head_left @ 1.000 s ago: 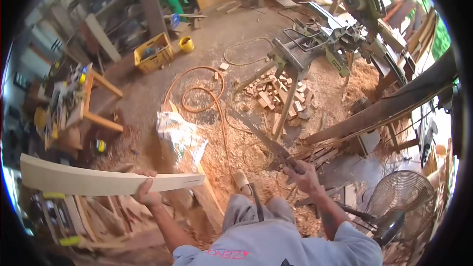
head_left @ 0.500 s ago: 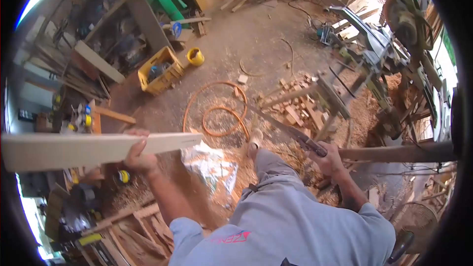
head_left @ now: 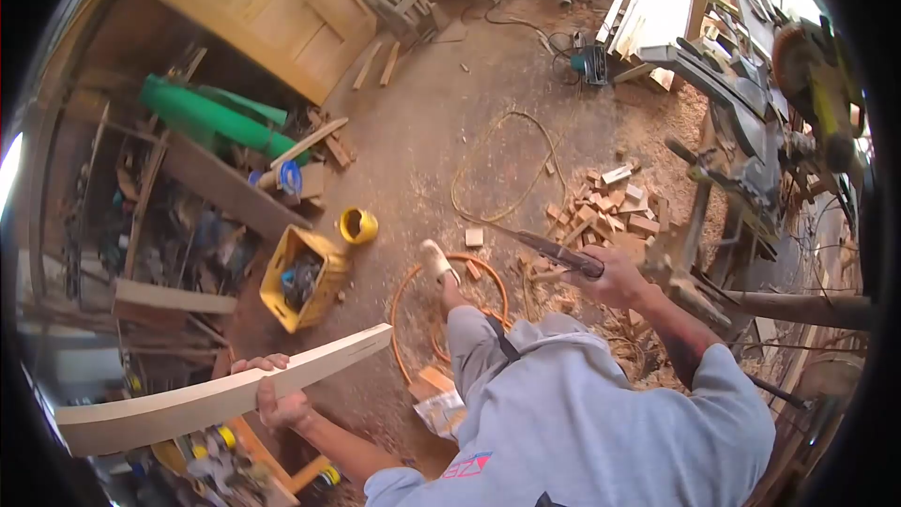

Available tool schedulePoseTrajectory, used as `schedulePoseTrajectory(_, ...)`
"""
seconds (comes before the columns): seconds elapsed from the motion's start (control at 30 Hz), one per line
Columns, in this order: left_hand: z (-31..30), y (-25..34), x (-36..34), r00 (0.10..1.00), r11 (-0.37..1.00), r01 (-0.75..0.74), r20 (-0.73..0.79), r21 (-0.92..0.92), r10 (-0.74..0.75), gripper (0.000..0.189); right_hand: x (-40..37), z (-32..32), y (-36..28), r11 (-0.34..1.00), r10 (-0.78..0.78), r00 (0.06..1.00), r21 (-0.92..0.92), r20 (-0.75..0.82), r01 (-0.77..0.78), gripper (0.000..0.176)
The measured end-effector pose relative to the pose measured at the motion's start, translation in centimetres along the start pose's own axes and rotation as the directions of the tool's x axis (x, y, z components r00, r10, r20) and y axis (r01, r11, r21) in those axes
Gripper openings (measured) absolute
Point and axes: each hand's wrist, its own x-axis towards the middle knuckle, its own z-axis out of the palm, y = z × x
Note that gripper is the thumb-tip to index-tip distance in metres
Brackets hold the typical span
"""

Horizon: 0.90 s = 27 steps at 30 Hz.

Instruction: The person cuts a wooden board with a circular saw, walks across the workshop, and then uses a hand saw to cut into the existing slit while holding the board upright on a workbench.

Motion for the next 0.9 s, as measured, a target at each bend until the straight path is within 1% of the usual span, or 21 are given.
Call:
schedulePoseTrajectory(0.1,2.6,-7.5,10.1,0.997,0.99,-0.003,0.073,-0.14,0.013,0.051,7.6,-0.5,-2.5,0.999,0.011,0.997,-0.052,-0.071,-0.014,0.037)
schedulePoseTrajectory(0.13,3.4,-10.3,13.4,0.995,0.978,0.025,0.099,-0.209,-0.004,0.059,9.9,-1.4,-4.4,0.992,0.117,0.99,-0.045,-0.074,-0.121,0.038)
schedulePoseTrajectory(0.17,5.0,-12.8,17.6,0.988,0.988,0.017,0.152,-0.151,0.007,0.068,12.5,-1.2,-6.1,0.973,0.226,0.971,-0.023,-0.072,-0.228,0.039)
schedulePoseTrajectory(0.2,6.9,-15.7,22.4,0.979,0.99,0.024,0.202,-0.136,0.004,0.068,15.0,-0.6,-5.5,0.981,0.195,0.975,0.039,-0.104,-0.191,0.041)
schedulePoseTrajectory(0.23,9.1,-18.3,26.2,0.972,0.992,0.04,0.235,-0.123,-0.01,0.068,16.9,-0.3,-5.4,0.954,0.28,0.942,-0.059,-0.184,-0.295,0.041)
schedulePoseTrajectory(0.3,15.0,-23.8,34.1,0.983,0.98,0.061,0.182,-0.188,-0.026,0.057,20.1,-0.3,-3.8,0.94,0.27,0.947,-0.167,-0.175,-0.299,0.041)
schedulePoseTrajectory(0.33,19.2,-25.2,37.3,0.981,0.985,0.063,0.189,-0.162,-0.032,0.053,21.0,-1.4,-5.0,0.932,0.29,0.936,-0.165,-0.2,-0.324,0.041)
schedulePoseTrajectory(0.37,21.9,-28.4,41.0,0.968,0.969,0.136,0.236,-0.206,-0.085,0.054,21.7,-2.8,-6.6,0.928,0.318,0.917,-0.119,-0.239,-0.353,0.038)
schedulePoseTrajectory(0.4,25.7,-29.8,43.9,0.951,0.952,0.215,0.271,-0.218,-0.152,0.051,21.9,-3.3,-8.3,0.92,0.357,0.895,-0.067,-0.268,-0.386,0.036)
schedulePoseTrajectory(0.43,29.6,-32.0,47.4,0.924,0.941,0.187,0.375,-0.283,-0.071,0.05,22.0,-4.3,-9.3,0.912,0.375,0.883,-0.055,-0.284,-0.405,0.036)
schedulePoseTrajectory(0.47,32.9,-35.0,50.8,0.908,0.936,0.215,0.409,-0.278,-0.087,0.047,22.2,-5.6,-9.8,0.905,0.424,0.837,0.138,-0.345,-0.401,0.032)
schedulePoseTrajectory(0.5,38.6,-35.0,52.8,0.938,0.937,0.193,0.333,-0.29,-0.09,0.037,22.7,-6.3,-10.3,0.871,0.478,0.787,0.326,-0.39,-0.367,0.028)
schedulePoseTrajectory(0.53,43.5,-36.4,55.2,0.932,0.928,0.201,0.352,-0.315,-0.082,0.035,23.5,-6.7,-11.1,0.826,0.529,0.738,0.455,-0.418,-0.333,0.025)
schedulePoseTrajectory(0.6,53.4,-38.4,60.1,0.899,0.904,0.252,0.429,-0.347,-0.086,0.032,25.8,-7.4,-10.1,0.737,0.619,0.648,0.614,-0.444,-0.283,0.019)
schedulePoseTrajectory(0.63,57.9,-39.0,62.5,0.854,0.918,0.192,0.519,-0.346,0.017,0.03,28.0,-7.3,-9.4,0.711,0.612,0.624,0.684,-0.486,-0.165,0.017)
schedulePoseTrajectory(0.7,67.9,-40.8,66.8,0.788,0.932,0.226,0.615,-0.284,-0.004,0.035,33.4,-8.0,-6.8,0.75,0.581,0.591,0.651,-0.56,-0.12,0.015)
schedulePoseTrajectory(0.73,72.7,-41.5,68.9,0.747,0.947,0.226,0.664,-0.23,-0.017,0.041,36.6,-8.5,-4.5,0.836,0.482,0.58,0.544,-0.657,-0.079,0.014)
schedulePoseTrajectory(0.77,78.2,-41.6,70.8,0.744,0.943,0.201,0.667,-0.267,0.031,0.041,39.5,-9.8,-3.2,0.847,0.48,0.559,0.523,-0.676,-0.096,0.014)
schedulePoseTrajectory(0.83,87.2,-42.7,71.8,0.735,0.963,0.183,0.678,-0.195,-0.002,0.04,44.7,-14.1,-4.2,0.853,0.443,0.571,0.522,-0.692,-0.029,0.015)
schedulePoseTrajectory(0.87,91.5,-42.5,71.7,0.77,0.941,0.208,0.638,-0.269,0.012,0.037,45.6,-15.9,-4.4,0.845,0.468,0.569,0.531,-0.677,-0.062,0.016)
schedulePoseTrajectory(0.9,96.0,-42.5,72.2,0.759,0.934,0.217,0.651,-0.282,0.02,0.037,47.1,-17.8,-3.9,0.846,0.471,0.548,0.529,-0.692,-0.059,0.016)
